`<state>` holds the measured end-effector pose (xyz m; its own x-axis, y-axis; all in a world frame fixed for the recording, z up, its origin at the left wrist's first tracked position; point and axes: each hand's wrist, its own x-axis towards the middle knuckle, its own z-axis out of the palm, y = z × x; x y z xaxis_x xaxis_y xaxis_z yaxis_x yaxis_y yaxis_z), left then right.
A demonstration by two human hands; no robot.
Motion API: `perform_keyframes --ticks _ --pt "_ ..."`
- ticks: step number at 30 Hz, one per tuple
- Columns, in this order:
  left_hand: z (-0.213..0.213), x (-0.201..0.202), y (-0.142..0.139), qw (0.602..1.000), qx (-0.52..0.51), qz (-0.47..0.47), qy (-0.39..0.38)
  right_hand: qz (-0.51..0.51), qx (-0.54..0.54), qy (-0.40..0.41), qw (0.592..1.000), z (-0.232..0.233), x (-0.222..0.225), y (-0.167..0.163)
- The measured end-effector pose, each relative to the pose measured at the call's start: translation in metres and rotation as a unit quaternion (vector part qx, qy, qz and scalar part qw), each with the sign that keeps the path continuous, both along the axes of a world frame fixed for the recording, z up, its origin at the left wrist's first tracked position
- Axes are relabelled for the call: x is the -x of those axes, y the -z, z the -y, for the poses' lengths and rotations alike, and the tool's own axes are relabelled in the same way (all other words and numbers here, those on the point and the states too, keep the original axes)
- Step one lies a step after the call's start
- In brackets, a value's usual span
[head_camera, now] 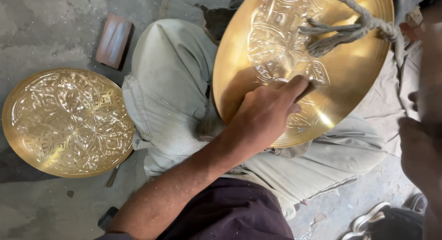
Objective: The person uses a chisel and hammer to engrave a floral pattern into a brass plate. They hold the chisel in one hand and strike it with a hammer in the other, working on the design while seated on the floor.
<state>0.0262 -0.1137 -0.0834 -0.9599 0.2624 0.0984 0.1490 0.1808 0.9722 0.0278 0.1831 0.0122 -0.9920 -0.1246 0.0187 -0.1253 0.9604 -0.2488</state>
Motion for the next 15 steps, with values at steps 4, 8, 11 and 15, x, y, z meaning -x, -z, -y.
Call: perform_keyframes --ticks 4,8,11,15 --pt "-0.003 -0.009 -0.008 0.999 0.019 0.015 -0.033 0.011 -0.035 -0.043 0.998 -0.007 0.004 -0.001" --pt "-0.007 -0.01 -0.009 0.998 0.045 0.019 -0.03 0.009 -0.002 -0.012 1.0 -0.013 -0.003 0.002" --pt "-0.009 -0.009 -0.007 0.998 0.012 -0.039 -0.048 0.008 0.006 0.007 1.0 -0.018 -0.011 0.006" --pt "-0.014 0.001 -0.007 0.997 -0.019 -0.031 -0.071 0.01 0.02 0.031 0.999 -0.031 -0.025 0.008"
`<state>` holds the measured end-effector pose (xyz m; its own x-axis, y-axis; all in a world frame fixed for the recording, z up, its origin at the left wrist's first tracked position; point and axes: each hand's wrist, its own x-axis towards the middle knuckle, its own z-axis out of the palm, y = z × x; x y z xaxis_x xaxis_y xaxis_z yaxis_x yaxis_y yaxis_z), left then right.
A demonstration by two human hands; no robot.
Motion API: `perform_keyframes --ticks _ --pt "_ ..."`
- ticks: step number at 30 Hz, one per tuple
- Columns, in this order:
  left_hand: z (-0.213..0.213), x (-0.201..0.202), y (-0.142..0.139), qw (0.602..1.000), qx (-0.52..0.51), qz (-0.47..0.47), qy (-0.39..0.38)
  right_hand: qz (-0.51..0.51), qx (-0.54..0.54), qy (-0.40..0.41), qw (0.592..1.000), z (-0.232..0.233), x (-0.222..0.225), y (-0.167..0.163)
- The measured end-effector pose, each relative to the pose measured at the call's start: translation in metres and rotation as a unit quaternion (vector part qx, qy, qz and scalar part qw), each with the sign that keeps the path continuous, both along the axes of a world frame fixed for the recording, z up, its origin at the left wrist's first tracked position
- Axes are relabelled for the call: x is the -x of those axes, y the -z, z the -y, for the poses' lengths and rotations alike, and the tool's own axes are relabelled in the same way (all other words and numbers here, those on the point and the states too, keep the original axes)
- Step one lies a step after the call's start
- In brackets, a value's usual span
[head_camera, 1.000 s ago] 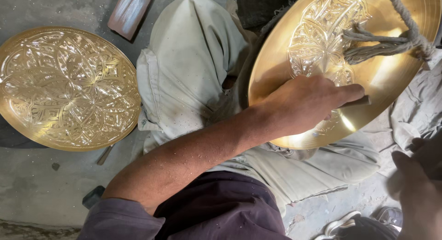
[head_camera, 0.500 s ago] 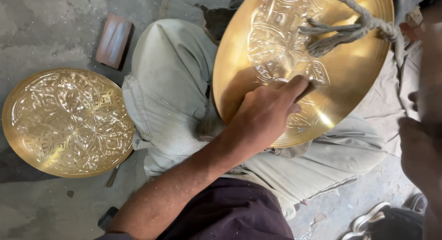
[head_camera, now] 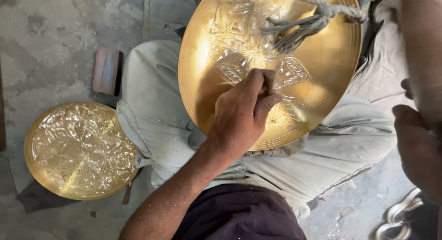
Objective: The person uses a chisel and hammer to engrave a floral pattern into a brass plate. They hold the chisel in one hand and strike it with a hammer in the other, working on the design while seated on the floor.
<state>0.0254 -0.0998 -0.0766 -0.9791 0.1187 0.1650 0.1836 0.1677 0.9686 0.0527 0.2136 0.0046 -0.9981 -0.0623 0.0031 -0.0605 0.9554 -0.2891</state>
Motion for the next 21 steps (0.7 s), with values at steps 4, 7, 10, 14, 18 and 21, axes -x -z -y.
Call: perform_keyframes --ticks 4,7,10,14,18,21 --pt "-0.003 0.011 0.004 0.997 0.032 -0.009 0.074 -0.008 0.01 0.009 1.0 -0.011 -0.002 0.004" --pt "-0.006 0.013 0.007 0.994 0.056 -0.015 0.096 -0.008 0.013 -0.001 1.0 -0.012 0.0 0.009" --pt "-0.008 0.012 0.011 0.994 0.056 -0.011 0.098 -0.009 0.017 -0.008 1.0 -0.008 0.004 0.011" --pt "-0.01 0.012 0.012 0.992 0.074 0.014 0.102 -0.011 0.023 -0.022 0.999 -0.002 0.012 0.011" --pt "-0.013 0.011 0.008 0.99 0.08 -0.031 0.108 -0.007 0.046 -0.011 0.999 0.002 0.013 0.009" --pt "-0.015 0.013 0.006 0.986 0.1 -0.023 0.128 0.005 0.061 0.015 0.998 0.004 0.007 0.011"
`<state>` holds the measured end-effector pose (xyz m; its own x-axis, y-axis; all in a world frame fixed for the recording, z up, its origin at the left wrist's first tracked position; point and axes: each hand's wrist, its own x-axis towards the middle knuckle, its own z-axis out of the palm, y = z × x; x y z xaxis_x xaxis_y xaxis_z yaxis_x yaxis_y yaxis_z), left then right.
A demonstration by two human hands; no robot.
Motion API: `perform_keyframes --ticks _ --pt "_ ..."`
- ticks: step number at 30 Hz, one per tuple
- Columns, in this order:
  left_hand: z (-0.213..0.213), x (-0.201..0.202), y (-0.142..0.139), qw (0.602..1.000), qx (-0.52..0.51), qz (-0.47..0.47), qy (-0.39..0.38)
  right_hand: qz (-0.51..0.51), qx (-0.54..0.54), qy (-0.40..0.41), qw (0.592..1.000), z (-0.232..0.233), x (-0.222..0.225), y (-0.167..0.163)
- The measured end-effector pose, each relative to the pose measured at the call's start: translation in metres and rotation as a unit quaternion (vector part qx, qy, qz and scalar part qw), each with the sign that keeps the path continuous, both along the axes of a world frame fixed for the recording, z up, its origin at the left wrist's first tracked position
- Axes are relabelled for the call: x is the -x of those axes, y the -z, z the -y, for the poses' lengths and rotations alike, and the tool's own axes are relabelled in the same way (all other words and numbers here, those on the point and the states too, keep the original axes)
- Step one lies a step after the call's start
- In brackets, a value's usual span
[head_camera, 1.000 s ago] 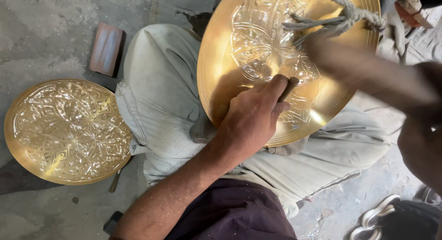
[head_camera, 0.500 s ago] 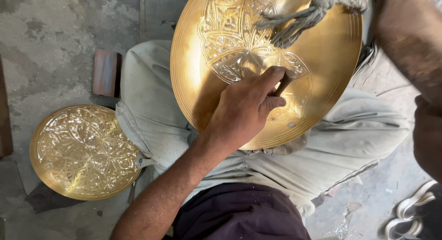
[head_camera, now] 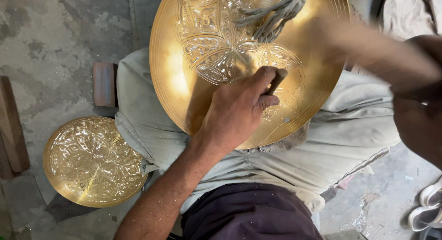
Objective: The person uses a chisel and hammer to engrave a floral pattern into a brass plate. They hold the chisel in one hand and strike it with a hammer in the other, working on the design while seated on the floor.
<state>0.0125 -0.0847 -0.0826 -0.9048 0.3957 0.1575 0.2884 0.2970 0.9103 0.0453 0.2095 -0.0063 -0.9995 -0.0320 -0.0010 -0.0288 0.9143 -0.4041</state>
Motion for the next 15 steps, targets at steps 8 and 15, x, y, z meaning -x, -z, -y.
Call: perform_keyframes --ticks 8,15 --pt "-0.014 0.019 0.0 0.993 0.089 0.008 0.082 0.031 0.059 0.088 0.994 -0.003 -0.022 0.009" --pt "-0.015 0.029 -0.004 0.981 0.078 0.008 0.175 0.032 0.102 0.161 0.981 0.009 -0.055 0.021"
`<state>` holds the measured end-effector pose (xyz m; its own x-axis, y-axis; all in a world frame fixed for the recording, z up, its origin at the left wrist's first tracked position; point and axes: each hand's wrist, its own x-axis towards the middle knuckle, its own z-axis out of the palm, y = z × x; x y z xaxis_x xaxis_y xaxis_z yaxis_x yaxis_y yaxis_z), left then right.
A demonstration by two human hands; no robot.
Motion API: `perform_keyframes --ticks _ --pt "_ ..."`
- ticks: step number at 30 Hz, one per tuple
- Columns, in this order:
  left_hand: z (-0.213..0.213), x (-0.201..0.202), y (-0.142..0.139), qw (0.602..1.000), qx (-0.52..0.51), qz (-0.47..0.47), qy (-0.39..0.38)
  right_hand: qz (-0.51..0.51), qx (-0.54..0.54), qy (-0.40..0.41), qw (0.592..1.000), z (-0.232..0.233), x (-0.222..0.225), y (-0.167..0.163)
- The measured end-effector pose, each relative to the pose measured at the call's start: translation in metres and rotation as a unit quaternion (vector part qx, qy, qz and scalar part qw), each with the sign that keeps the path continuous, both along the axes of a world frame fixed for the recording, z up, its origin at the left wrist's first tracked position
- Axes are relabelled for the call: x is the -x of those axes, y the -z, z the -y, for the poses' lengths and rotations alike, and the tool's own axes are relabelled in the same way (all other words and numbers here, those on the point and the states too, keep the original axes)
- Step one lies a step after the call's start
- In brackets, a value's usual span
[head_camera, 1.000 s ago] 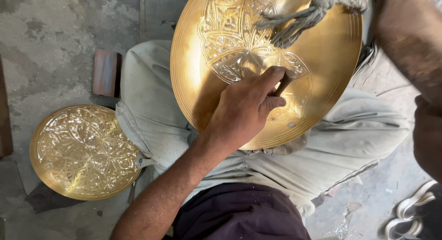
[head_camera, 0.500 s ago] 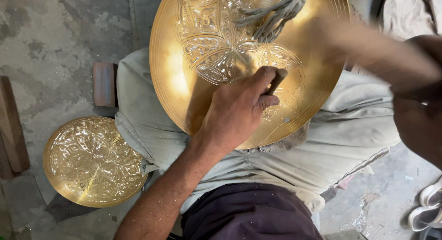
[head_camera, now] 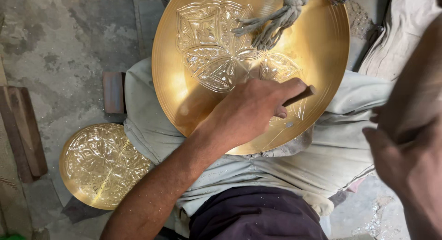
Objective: The person uses a chisel and hammer to engrave a floral pattern into a brass plate. They hold the chisel in one hand and strike it with a hammer in the other, working on the design while seated on the floor.
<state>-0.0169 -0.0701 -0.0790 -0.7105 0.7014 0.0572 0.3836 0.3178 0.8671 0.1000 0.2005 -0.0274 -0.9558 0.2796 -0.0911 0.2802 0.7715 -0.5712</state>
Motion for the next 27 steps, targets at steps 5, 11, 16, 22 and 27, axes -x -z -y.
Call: perform_keyframes --ticks 5,11,16,22,27 --pt "-0.008 0.005 -0.003 0.995 0.071 0.026 0.065 -0.05 -0.065 0.028 0.996 0.024 -0.006 0.0" --pt "-0.004 0.012 -0.004 0.997 0.024 0.026 0.062 -0.039 -0.068 -0.015 0.997 0.008 -0.008 0.006" --pt "-0.002 0.008 -0.003 0.999 0.015 -0.004 0.043 -0.03 0.126 0.084 0.988 -0.014 -0.008 0.011" --pt "-0.001 -0.013 0.001 0.999 0.017 -0.01 -0.035 0.0 -0.128 -0.075 0.989 -0.007 0.013 -0.011" --pt "0.004 -0.037 0.0 0.983 -0.02 0.006 -0.182 -0.07 -0.176 -0.176 0.966 0.019 0.047 -0.05"
